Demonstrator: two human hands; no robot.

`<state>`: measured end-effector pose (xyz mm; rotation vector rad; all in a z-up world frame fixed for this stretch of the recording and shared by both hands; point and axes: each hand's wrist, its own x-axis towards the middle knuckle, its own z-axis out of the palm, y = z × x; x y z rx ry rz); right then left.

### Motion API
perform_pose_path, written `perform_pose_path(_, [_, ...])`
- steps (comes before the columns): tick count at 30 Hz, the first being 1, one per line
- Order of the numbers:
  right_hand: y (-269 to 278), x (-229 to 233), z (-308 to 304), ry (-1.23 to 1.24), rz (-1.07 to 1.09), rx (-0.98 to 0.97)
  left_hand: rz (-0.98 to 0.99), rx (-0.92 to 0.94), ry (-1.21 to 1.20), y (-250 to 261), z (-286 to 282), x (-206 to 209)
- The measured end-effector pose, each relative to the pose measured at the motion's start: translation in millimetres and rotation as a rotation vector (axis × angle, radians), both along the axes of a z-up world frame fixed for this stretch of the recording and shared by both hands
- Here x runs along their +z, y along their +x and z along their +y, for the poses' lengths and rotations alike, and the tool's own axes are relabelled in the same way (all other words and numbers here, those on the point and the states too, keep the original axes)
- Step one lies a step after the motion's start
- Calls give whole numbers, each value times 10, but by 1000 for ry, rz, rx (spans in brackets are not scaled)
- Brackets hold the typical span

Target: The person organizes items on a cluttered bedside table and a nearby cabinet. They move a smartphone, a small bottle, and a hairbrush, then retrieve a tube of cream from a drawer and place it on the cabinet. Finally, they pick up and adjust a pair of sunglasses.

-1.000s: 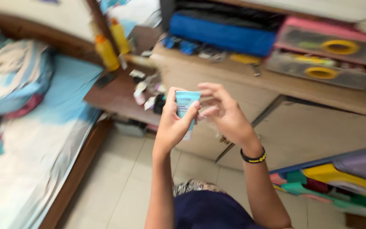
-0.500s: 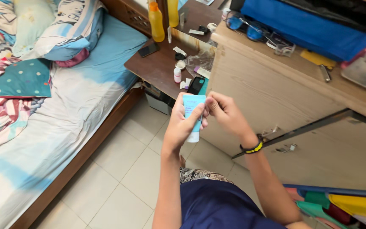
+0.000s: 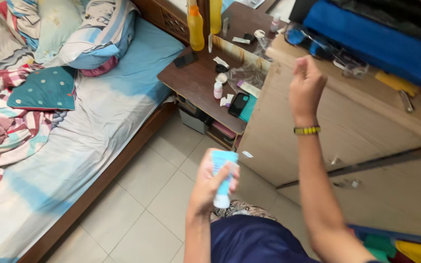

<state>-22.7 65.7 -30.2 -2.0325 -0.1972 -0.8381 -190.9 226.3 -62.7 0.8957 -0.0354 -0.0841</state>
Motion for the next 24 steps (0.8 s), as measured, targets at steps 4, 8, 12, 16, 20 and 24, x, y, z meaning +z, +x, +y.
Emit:
perform_pose_path(4, [-236, -233, 231, 276, 86, 593, -18, 209, -68, 239, 178, -174])
perform_pose_path(8, [-363, -219, 557, 453, 416, 773, -40, 187, -117, 448, 280, -99])
perform_pose_path(12, [-400, -174, 690, 318, 368, 944, -65, 77, -138, 603, 363, 14])
perform_pose_path(16, [-260, -233, 779, 413, 458, 863, -33, -15, -259, 877, 492, 83])
perform_pose_path(20, [-19, -282, 846, 363, 331, 644, -11, -136, -80, 1143, 662, 145])
perform_pose_path(24, [188, -307, 959, 449, 354, 600, -64, -135, 80, 1323, 765, 102])
